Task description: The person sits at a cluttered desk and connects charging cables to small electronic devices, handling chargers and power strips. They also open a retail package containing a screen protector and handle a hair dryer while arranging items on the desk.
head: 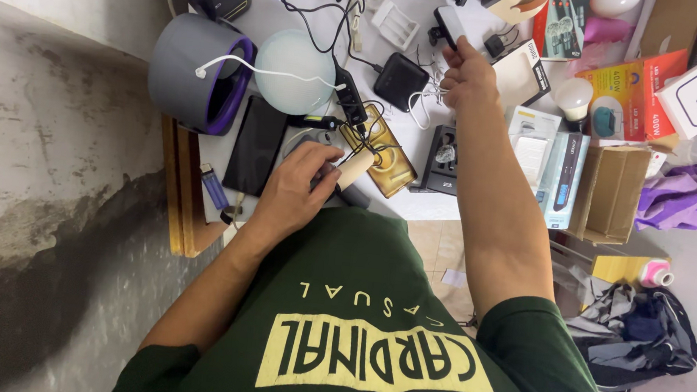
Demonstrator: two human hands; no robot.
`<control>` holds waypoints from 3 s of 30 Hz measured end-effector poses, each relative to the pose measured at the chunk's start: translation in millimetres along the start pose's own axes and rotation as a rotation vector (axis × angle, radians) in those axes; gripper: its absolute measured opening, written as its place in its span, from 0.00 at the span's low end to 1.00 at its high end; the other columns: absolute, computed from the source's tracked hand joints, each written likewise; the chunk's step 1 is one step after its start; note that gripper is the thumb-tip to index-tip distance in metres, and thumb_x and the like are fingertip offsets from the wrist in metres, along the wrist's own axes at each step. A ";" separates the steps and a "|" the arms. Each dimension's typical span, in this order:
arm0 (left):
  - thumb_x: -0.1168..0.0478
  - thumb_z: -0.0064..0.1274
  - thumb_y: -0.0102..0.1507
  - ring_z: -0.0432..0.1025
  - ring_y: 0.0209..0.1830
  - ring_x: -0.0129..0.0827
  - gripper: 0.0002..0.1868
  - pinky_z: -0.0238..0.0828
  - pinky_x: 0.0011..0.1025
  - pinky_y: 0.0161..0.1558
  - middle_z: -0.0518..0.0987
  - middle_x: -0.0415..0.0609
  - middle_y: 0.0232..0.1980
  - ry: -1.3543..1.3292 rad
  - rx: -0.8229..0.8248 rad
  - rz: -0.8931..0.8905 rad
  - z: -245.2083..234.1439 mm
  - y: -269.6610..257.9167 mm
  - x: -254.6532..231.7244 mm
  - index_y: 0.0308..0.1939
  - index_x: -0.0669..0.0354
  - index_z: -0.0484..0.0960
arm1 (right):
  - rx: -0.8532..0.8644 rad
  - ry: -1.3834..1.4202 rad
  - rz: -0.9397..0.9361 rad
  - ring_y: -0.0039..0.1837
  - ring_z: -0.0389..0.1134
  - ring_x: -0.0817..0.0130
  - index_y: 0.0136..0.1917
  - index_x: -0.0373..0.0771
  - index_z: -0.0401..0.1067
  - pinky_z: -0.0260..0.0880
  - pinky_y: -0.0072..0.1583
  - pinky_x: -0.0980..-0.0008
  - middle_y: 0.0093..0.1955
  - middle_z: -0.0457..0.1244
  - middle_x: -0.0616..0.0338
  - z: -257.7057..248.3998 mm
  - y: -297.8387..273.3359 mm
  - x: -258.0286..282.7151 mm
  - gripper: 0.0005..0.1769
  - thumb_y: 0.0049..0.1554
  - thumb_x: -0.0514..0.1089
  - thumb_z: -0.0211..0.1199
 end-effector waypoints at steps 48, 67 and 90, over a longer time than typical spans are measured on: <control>0.59 0.63 0.61 0.74 0.45 0.56 0.19 0.71 0.46 0.45 0.77 0.59 0.46 0.260 0.016 -0.114 41.8 -43.5 75.8 0.50 0.63 0.74 | 0.285 0.005 -0.484 0.29 0.48 0.79 0.53 0.36 0.69 0.44 0.30 0.76 0.33 0.55 0.64 -59.8 -268.1 -64.0 0.09 0.70 0.44 0.52; 0.61 0.61 0.64 0.75 0.35 0.27 0.15 0.73 0.25 0.37 0.81 0.49 0.41 -0.144 -0.062 -0.187 39.6 -43.1 68.9 0.50 0.65 0.79 | 0.321 -0.160 -0.272 0.27 0.46 0.83 0.53 0.35 0.69 0.42 0.28 0.80 0.32 0.56 0.65 -57.2 -254.1 -129.3 0.09 0.67 0.43 0.57; 0.56 0.48 0.71 0.75 0.33 0.26 0.14 0.72 0.23 0.35 0.80 0.47 0.39 -0.813 0.140 -0.597 60.7 -58.2 88.3 0.48 0.66 0.79 | 0.397 -0.060 -0.182 0.28 0.47 0.83 0.57 0.38 0.67 0.43 0.28 0.80 0.42 0.64 0.61 -41.7 -237.2 -137.3 0.09 0.66 0.43 0.58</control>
Point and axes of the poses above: each hand's wrist, its own y-axis towards the middle knuckle, its own z-axis out of the palm, x = y × z, the point moved 5 cm from there along y, towards the middle knuckle
